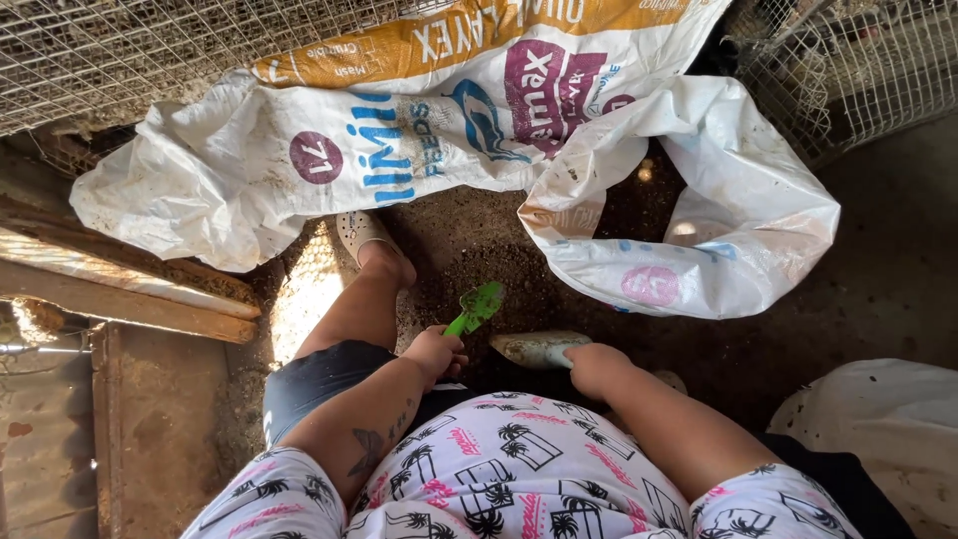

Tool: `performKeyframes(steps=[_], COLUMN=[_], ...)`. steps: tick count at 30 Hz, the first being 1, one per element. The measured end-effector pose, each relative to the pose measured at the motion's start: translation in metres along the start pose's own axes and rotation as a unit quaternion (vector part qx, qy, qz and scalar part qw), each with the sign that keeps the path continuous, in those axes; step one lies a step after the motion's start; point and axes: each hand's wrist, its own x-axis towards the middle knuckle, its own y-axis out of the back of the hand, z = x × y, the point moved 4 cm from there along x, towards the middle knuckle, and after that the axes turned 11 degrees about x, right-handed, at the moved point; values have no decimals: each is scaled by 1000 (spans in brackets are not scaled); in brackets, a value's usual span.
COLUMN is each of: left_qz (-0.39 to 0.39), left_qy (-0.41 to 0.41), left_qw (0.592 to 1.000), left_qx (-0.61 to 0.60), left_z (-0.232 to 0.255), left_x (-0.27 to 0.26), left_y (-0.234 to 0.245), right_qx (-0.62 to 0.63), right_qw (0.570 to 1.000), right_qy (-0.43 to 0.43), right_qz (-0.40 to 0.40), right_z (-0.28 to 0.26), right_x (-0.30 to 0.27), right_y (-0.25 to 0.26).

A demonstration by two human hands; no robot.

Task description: The person scoops brown granular feed from a large white sack using a green scoop and a light blue dustpan. They transfer the feed from the scoop into the dustpan repeatedly while sitting on the floor.

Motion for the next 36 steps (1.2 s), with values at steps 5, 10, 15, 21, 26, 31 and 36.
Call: performKeyframes(steps=[5, 10, 15, 21, 26, 31, 36], left_qz=[-9, -20, -55, -61, -62, -65, -57], left_qy=[6, 11, 14, 24, 20, 14, 19], left_qw=[1000, 999, 996, 993, 993, 993, 991], left_qx=[-1, -31, -70, -96, -101, -100, -119], left_z=[0, -2, -17, -13, -16, -16, -12], left_x=[-3, 5, 27, 23, 28, 26, 17], left_y=[-2, -4, -7, -4, -3, -1, 3], right_qx=[-32, -129, -148, -139, -94, -16, 96], right_qw=[999, 991, 987, 989, 995, 999, 990], right_qy=[-21, 10, 14, -17, -19, -28, -50], right_qz=[7, -19, -59, -46, -27, 14, 87], right_z=[-45, -49, -51, -35, -17, 4, 11], right_x=[-41, -30, -21, -19, -19, -7, -11], right_y=[41, 18, 8, 13, 3, -3, 22])
